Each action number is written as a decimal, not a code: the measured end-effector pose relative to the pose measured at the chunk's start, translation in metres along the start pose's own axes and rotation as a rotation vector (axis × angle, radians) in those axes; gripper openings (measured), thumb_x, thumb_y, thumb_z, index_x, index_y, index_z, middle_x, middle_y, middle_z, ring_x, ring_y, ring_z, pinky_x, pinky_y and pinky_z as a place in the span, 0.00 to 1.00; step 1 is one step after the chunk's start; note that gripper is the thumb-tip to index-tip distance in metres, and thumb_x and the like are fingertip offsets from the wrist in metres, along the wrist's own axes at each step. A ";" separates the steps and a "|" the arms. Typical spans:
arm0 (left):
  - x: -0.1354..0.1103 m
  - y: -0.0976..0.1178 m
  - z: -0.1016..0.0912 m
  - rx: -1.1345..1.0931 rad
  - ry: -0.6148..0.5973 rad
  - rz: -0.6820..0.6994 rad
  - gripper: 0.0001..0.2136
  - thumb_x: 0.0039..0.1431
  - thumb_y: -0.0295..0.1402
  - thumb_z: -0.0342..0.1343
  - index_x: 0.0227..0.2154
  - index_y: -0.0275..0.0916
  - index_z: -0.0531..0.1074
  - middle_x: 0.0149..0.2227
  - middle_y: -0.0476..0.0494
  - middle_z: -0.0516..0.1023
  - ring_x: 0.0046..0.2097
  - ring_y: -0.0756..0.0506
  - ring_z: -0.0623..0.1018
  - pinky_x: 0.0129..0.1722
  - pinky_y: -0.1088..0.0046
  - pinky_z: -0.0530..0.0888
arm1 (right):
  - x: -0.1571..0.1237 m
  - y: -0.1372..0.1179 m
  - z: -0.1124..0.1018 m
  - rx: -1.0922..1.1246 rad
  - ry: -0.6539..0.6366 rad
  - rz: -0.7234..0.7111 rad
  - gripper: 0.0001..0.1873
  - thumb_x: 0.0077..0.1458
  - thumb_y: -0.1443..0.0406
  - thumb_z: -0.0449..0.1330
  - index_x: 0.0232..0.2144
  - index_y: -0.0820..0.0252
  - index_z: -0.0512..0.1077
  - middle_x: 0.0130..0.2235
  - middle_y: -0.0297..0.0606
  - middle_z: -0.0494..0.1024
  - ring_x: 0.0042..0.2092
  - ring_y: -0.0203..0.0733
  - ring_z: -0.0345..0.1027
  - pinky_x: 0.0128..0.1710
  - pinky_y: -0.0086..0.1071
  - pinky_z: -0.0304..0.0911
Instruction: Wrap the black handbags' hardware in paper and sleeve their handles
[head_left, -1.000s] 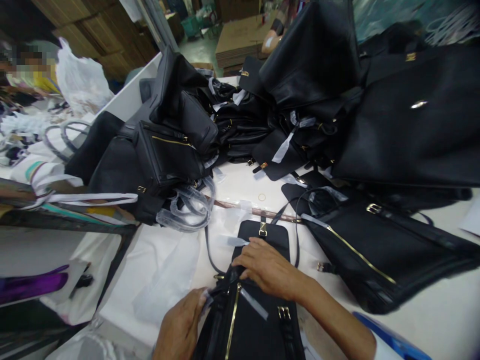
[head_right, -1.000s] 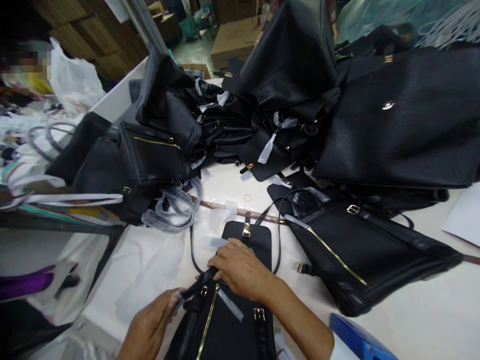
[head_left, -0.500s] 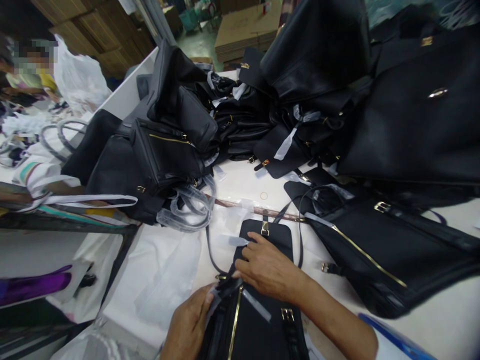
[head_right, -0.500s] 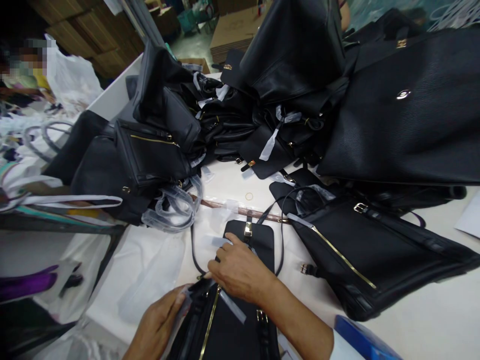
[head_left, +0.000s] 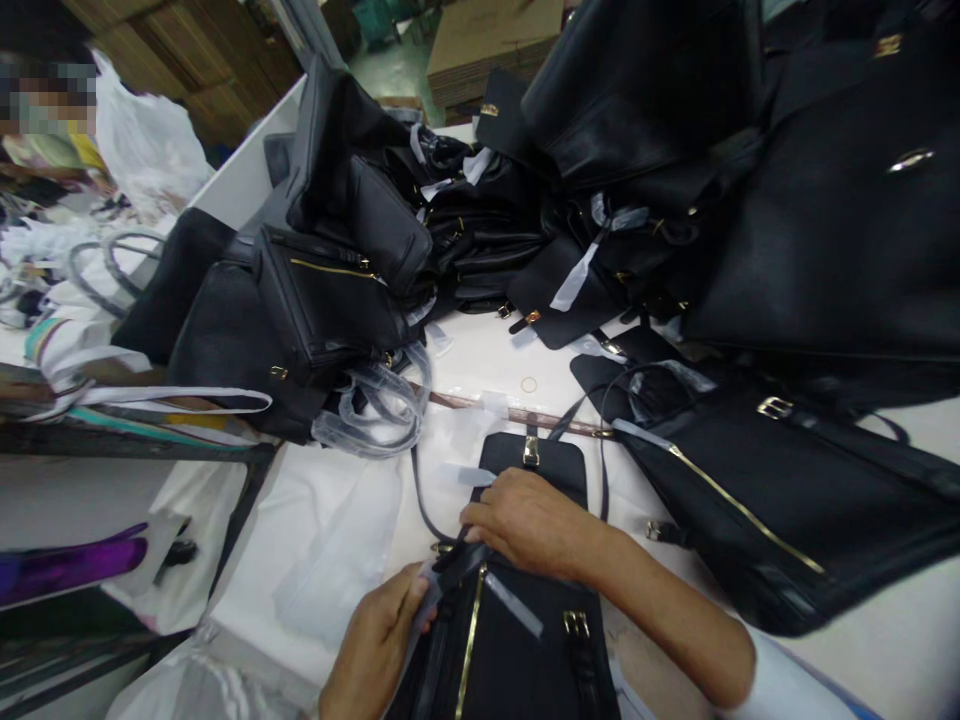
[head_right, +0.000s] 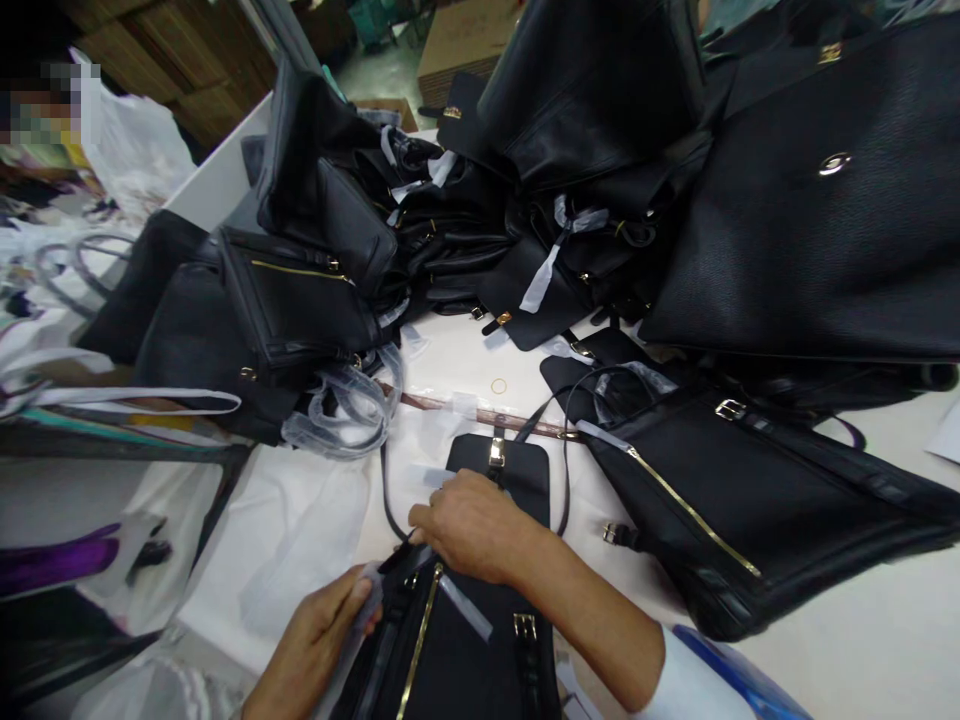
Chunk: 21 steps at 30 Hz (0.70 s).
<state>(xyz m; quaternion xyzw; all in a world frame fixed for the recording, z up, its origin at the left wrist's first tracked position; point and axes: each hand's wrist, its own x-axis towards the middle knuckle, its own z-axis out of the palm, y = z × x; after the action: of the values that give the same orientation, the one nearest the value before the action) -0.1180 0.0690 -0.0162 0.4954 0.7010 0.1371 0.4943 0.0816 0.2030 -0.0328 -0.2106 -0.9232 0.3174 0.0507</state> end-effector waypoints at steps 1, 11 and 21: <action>0.002 0.001 0.000 0.005 -0.004 -0.002 0.18 0.64 0.42 0.40 0.28 0.40 0.71 0.27 0.48 0.74 0.31 0.47 0.72 0.33 0.76 0.69 | -0.001 -0.002 0.001 0.029 -0.007 -0.001 0.16 0.64 0.58 0.46 0.40 0.58 0.71 0.32 0.40 0.77 0.36 0.44 0.71 0.36 0.34 0.56; -0.001 0.010 0.004 -0.155 0.063 0.009 0.20 0.64 0.41 0.41 0.57 0.40 0.55 0.26 0.50 0.76 0.26 0.47 0.75 0.30 0.72 0.70 | 0.004 -0.037 0.018 0.412 0.003 0.015 0.14 0.61 0.58 0.52 0.47 0.54 0.69 0.41 0.37 0.78 0.42 0.40 0.72 0.40 0.28 0.58; -0.065 -0.041 -0.051 -0.571 -0.452 -0.136 0.23 0.54 0.50 0.54 0.44 0.37 0.68 0.27 0.47 0.76 0.26 0.48 0.74 0.26 0.74 0.70 | 0.004 -0.059 0.016 0.422 0.026 0.015 0.13 0.60 0.56 0.53 0.38 0.54 0.75 0.36 0.33 0.78 0.38 0.37 0.71 0.38 0.27 0.58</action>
<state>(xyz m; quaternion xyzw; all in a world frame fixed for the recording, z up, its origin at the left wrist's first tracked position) -0.1812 0.0106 0.0165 0.3077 0.5388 0.1811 0.7630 0.0528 0.1540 -0.0095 -0.2060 -0.8341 0.5013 0.1031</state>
